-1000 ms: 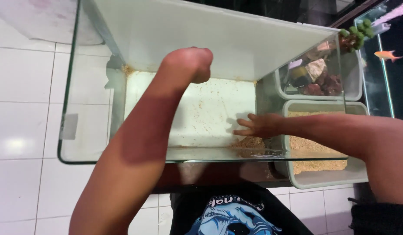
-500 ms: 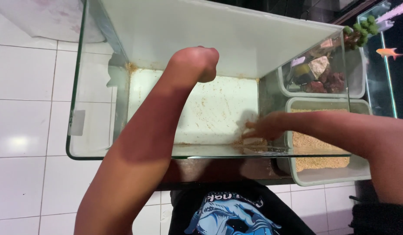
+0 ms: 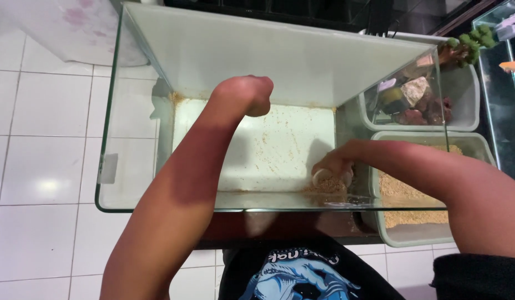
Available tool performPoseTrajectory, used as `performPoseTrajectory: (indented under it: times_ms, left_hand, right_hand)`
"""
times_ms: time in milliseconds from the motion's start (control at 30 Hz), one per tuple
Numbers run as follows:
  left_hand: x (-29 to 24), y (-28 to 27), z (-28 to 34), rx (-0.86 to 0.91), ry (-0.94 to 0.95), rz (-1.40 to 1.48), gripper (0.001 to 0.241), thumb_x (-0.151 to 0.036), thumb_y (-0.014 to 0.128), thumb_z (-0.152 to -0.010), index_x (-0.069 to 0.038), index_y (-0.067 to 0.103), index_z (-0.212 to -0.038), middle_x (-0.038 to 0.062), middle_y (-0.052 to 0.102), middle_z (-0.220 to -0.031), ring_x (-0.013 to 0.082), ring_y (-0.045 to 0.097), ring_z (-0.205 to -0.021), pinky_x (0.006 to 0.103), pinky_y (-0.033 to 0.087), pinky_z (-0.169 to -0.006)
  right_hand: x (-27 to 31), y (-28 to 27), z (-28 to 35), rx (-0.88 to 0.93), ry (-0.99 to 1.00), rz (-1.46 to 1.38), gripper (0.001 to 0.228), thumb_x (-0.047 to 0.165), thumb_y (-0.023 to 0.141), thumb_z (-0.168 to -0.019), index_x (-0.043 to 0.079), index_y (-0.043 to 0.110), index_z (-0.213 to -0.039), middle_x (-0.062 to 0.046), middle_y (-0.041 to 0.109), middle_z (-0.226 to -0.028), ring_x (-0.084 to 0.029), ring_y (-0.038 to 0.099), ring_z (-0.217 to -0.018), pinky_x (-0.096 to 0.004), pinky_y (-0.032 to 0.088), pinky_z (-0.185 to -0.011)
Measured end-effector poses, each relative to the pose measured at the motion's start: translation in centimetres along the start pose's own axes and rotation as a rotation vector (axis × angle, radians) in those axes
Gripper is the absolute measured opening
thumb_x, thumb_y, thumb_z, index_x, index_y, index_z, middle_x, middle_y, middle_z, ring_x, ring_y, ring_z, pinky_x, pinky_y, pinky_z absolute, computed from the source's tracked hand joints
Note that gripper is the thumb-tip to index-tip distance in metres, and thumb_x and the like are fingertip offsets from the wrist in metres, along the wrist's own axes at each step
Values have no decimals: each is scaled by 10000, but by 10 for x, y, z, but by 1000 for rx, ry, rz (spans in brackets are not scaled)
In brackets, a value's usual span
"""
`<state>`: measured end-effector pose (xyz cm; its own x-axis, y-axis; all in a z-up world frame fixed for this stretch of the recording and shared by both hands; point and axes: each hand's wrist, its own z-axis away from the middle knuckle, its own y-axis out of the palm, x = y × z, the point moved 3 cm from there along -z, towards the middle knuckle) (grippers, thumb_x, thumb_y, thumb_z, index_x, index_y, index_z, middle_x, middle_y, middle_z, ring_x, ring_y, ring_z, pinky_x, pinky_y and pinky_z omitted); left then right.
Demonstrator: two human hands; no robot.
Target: Removing the remaining sand from the bottom of an aquarium using a small cup and hands to transfer it into a plastic bin.
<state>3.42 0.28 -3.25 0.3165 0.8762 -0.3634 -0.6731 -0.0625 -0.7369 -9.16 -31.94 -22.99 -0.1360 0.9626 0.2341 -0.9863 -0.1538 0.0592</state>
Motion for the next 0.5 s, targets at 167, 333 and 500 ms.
performPoseTrajectory:
  times_ms: [167,333,500]
  left_hand:
    - [4,13,-27,46,69,29,417,-260,589,-1008,-19,733,-1316,221,805,-905,356,836,-871,531,656,-803]
    - [-14,12,-13,238,66,75,481,-316,529,-1057,-47,697,-1418,224,813,-1041,309,851,-949,457,664,-877]
    - [-44,-5,30,311,61,116,520,-373,498,-1083,14,733,-1338,181,757,-986,291,833,-922,418,659,-871]
  right_hand:
    - [-28,-36,-18,18,2,-75,857,36,449,-932,380,486,-1716,-431,349,-1691,-719,581,-1294,-716,646,-893]
    - [20,-72,45,-184,-47,20,917,-41,502,-937,406,411,-1733,-342,548,-1568,-552,761,-1035,-573,720,-684]
    - [64,-83,125,-383,-250,-278,1057,-119,435,-801,219,229,-1780,-341,600,-1487,-464,828,-798,-525,738,-694]
